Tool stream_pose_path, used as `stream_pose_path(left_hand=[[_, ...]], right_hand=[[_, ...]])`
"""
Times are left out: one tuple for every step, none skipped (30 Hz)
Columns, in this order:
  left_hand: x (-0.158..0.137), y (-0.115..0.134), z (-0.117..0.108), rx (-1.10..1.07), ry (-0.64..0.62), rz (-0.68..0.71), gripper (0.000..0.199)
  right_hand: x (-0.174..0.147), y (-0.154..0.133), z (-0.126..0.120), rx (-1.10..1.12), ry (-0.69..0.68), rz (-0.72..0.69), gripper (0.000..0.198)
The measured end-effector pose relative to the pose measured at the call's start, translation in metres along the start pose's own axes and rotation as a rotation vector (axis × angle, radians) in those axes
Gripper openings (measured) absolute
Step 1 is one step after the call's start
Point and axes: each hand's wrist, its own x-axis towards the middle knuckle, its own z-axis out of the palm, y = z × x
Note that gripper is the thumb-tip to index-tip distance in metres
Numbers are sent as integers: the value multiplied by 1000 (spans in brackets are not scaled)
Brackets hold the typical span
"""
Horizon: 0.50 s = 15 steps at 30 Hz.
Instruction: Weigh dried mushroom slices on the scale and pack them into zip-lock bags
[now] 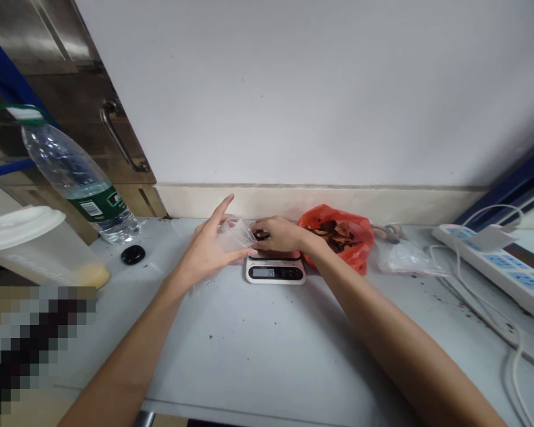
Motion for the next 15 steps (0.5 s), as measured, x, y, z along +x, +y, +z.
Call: stream_pose_path(left_hand=[[0,0,1,15,-17,-1,107],[-1,1,2,31,-34,-1,107],[-1,1,3,47,-55,2,108],[-2,1,4,61,-79,5,108],[-2,2,5,74,-104,8,108],[-3,2,6,85,-130,7,109],[-3,2,7,94,-152,4,109],[-3,2,8,100,-169,0,109],[-3,2,8,105,-181,-4,109],[-3,2,9,108,-186,-5,108],[-3,2,10,109,-188,-4,108],[-3,1,10,109,-187,-2,108],[-3,1,11,108,-183,1,108],[-3,0,11,108,-178,1,108],[-3,0,12,107,-174,-1,108]], right_hand=[[-2,-1,-2,-10,-21,10,21],[-5,-2,-4,-16,-40,34,23],[-7,-3,-6,-13,-54,70,26],[-10,-3,-9,-2,-62,108,30],[-13,-3,-10,20,-65,144,34],[-15,-3,-12,49,-61,178,37],[-16,-2,-13,81,-49,208,40],[-17,-1,-14,110,-28,223,42],[-18,1,-15,133,1,220,42],[-18,2,-16,152,35,200,41],[-19,3,-18,168,72,175,39],[-20,3,-20,184,103,145,37],[-22,3,-22,204,120,117,34],[-23,2,-25,229,123,93,31],[-25,0,-27,252,113,71,28]])
